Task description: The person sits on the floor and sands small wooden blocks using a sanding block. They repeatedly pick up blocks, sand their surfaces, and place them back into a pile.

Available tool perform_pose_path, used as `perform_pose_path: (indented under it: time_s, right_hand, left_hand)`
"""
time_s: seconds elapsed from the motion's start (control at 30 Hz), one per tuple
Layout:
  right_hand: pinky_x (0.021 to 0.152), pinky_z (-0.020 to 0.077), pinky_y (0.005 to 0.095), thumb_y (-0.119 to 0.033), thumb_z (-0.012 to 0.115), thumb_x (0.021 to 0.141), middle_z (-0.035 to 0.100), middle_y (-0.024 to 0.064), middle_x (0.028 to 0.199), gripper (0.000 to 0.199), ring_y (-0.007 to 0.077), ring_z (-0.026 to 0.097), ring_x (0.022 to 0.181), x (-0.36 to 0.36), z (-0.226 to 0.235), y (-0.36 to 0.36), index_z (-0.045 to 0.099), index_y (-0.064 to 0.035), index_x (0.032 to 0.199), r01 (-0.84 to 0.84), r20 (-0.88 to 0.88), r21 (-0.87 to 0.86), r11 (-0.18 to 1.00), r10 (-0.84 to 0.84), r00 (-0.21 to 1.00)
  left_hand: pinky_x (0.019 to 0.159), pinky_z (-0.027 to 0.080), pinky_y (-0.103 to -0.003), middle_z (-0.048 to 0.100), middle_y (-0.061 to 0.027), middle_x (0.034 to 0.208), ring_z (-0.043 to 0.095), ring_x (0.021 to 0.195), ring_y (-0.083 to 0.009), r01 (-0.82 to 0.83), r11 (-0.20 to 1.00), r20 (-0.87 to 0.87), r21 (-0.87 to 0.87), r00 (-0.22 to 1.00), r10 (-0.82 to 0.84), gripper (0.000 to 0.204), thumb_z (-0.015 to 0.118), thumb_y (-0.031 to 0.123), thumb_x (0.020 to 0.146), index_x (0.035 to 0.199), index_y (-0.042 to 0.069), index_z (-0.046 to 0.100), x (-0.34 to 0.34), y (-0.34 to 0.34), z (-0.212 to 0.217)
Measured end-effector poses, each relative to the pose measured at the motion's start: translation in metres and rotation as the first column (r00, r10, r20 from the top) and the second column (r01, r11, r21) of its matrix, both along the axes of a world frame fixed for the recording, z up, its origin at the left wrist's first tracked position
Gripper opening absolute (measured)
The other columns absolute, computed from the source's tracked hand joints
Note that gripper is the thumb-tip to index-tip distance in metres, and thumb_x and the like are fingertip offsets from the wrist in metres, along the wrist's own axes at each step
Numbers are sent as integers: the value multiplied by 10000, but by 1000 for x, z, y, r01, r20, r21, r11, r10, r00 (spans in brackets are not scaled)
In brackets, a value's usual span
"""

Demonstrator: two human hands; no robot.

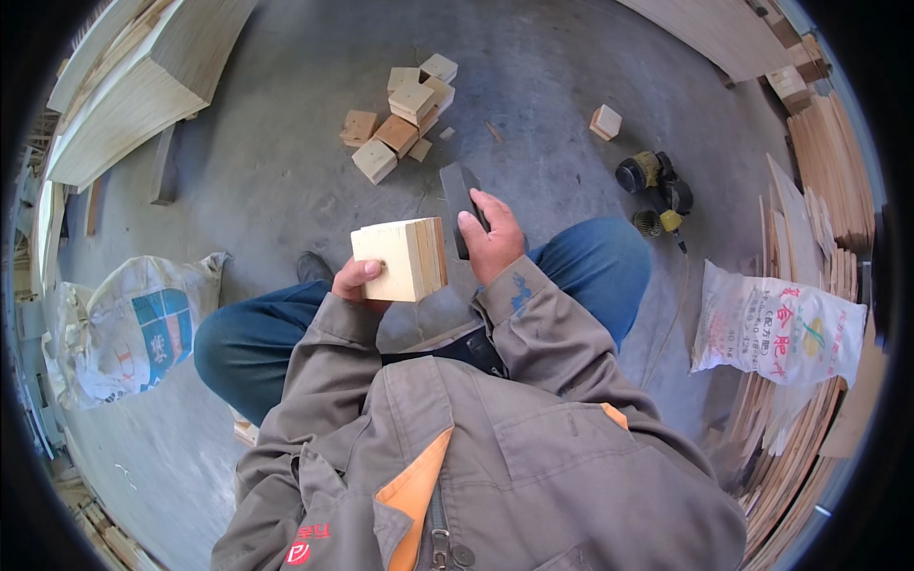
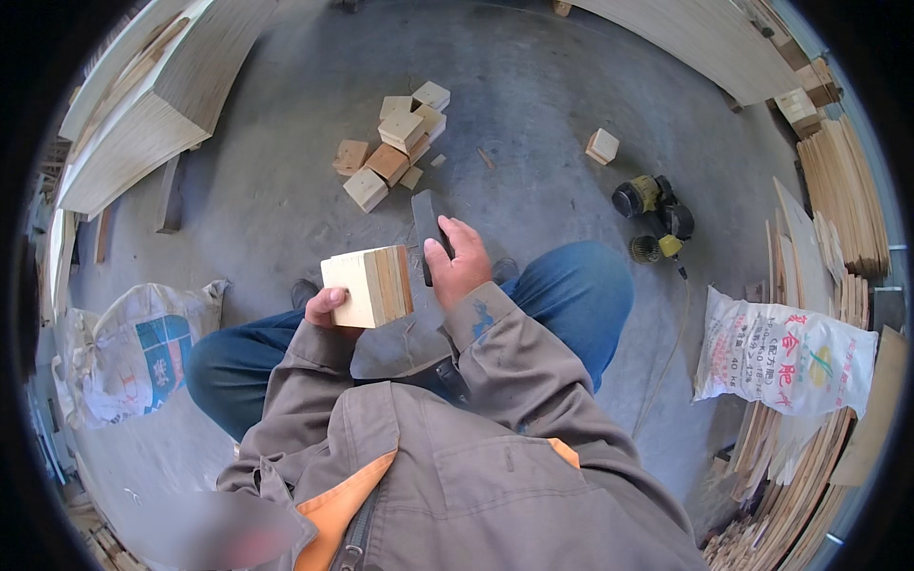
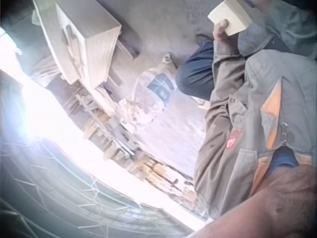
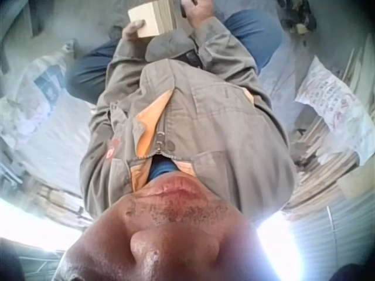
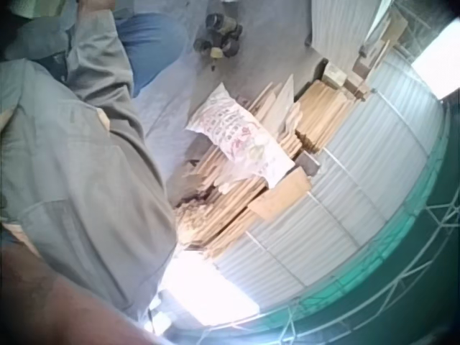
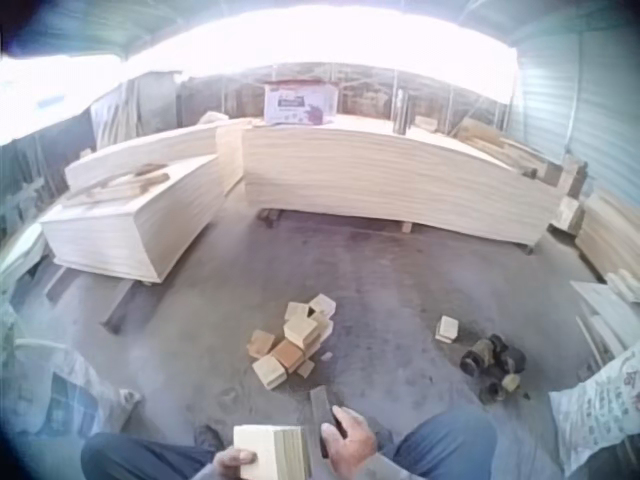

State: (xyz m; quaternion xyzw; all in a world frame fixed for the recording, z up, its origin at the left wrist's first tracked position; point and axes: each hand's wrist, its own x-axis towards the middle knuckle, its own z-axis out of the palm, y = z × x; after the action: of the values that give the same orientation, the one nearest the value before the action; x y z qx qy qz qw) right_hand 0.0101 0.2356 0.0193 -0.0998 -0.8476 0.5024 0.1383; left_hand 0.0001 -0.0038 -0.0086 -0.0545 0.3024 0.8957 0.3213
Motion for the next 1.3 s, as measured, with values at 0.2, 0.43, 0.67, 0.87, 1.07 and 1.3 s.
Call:
perform_pose_path:
  time_s: [0.2,0.43,0.67,0.87,1.07,1.3]
  right_hand:
    - [1109,454,402,-184,682,964,595,242,1403,449,377,582,1296,3,19,-8,623,19,1359,-110,-176,-62,992,98,980]
    - [1106,452,423,-208,664,983,579,269,1418,457,406,579,1294,0,12,-23,614,12,1380,-194,-208,-26,981,185,961]
    - [1093,456,447,-228,657,985,571,279,1420,482,429,576,1273,11,8,-21,596,3,1403,-249,-221,7,968,244,944]
    - [1142,409,425,-173,666,968,524,255,1484,496,394,537,1331,24,17,-34,578,-25,1433,-406,-119,19,914,405,906]
    - [1132,426,426,-188,644,981,560,269,1436,469,409,555,1313,13,1,-19,591,16,1400,-311,-152,-93,946,296,943]
    - [1135,425,411,-204,650,988,557,255,1457,470,389,556,1327,0,11,-20,593,8,1404,-263,-158,-115,958,244,957]
  left_hand:
    - [1020,554,-445,679,-166,1271,684,1150,-309,20,997,-17,-81,1000,-22,773,838,263,727,1384,-23,547,-4,4,-3]
    - [1000,561,-432,689,-164,1250,697,1118,-307,44,990,-38,-134,998,-49,755,829,250,731,1377,-28,553,-4,2,-5]
    - [1016,549,-478,675,-161,1276,679,1150,-328,-23,990,45,-140,999,29,774,813,274,739,1411,9,535,0,1,-8]
    - [1086,499,-568,653,-154,1355,639,1232,-376,-281,957,179,-77,940,290,749,751,332,808,1472,84,510,-9,-6,-4]
    - [1085,491,-596,641,-167,1360,629,1239,-397,-269,960,184,-74,943,278,783,771,305,794,1480,64,481,-12,-4,2]
    - [1080,476,-602,642,-157,1353,623,1242,-383,-106,975,216,-195,965,148,832,797,296,741,1485,83,490,-1,7,-1]
